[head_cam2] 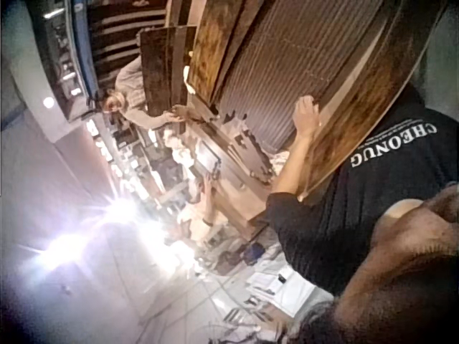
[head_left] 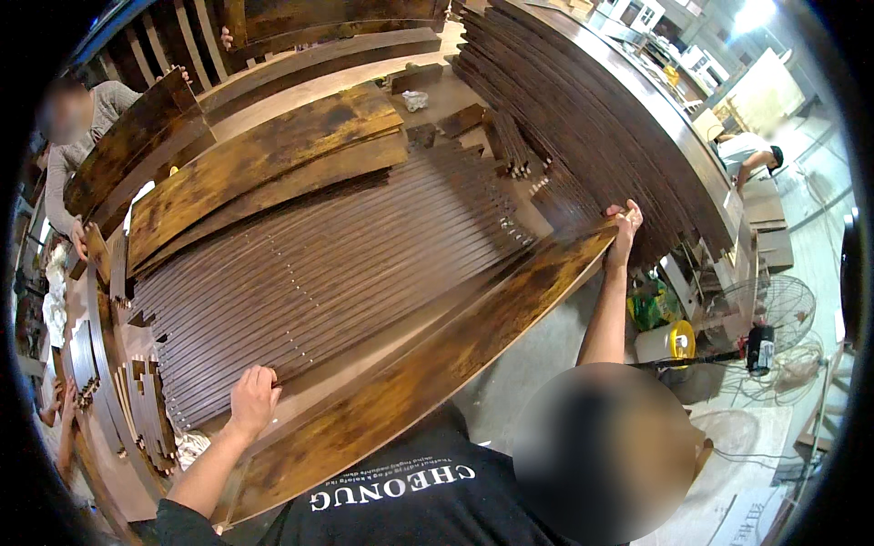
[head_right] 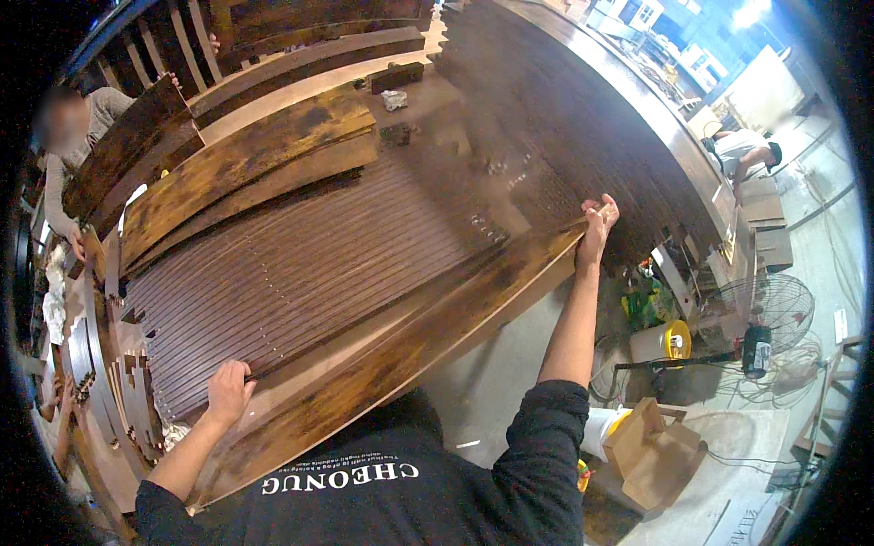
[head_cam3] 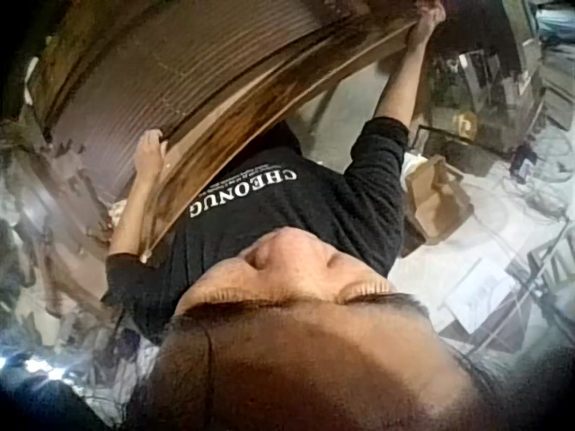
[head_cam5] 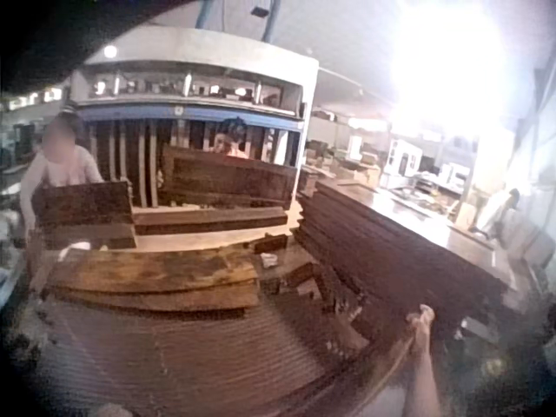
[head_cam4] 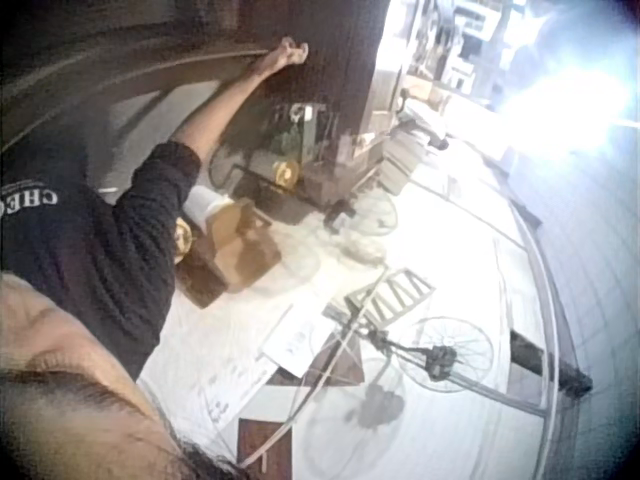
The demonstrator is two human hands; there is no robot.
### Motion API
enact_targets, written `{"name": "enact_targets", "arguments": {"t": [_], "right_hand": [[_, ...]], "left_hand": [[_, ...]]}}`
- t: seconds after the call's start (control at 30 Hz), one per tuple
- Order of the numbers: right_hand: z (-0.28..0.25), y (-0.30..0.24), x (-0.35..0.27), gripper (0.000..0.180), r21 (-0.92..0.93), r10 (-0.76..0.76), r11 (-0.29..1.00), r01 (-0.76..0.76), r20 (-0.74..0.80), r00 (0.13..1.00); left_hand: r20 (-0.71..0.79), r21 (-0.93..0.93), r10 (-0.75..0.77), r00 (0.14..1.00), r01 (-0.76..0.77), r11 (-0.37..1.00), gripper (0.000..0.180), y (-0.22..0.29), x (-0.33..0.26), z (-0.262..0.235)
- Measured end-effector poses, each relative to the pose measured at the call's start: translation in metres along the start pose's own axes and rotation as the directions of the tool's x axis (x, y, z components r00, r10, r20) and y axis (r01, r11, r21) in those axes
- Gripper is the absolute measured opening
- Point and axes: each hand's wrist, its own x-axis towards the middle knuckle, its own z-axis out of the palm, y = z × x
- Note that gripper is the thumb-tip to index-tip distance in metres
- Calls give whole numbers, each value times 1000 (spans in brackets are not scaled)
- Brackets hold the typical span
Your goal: The person aligns and inserts wooden segments with dowels into larger grooved wooden panels to assemble furniture components, then wipes the finished pieces with a cloth.
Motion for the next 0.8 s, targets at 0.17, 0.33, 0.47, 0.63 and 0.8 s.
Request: {"name": "enact_targets", "arguments": {"t": [0.17, 0.33, 0.47, 0.63, 0.8], "right_hand": [[-12, -1, -5, 49, -16, -61, 998, 61, 8, 998], [-41, -3, -3, 45, 1, -159, 987, 159, 0, 987], [-43, -9, -8, 46, 34, -112, 993, 112, -17, 994], [-44, -9, -8, 47, -36, -71, 997, 69, -46, 996], [-21, -12, -9, 49, -11, 1, 1000, -2, -153, 988]], "left_hand": [[56, -114, 88, 995, -81, 990, 32, -4, -14, 0], [255, -28, 72, 964, -67, 997, 47, 8, -13, -8], [297, 176, 94, 950, -152, 973, 83, 28, -20, -3], [515, 200, -3, 857, -117, 973, 71, 24, -1, -1], [578, 26, 212, 788, -278, 960, 87, 35, 14, -7]]}}
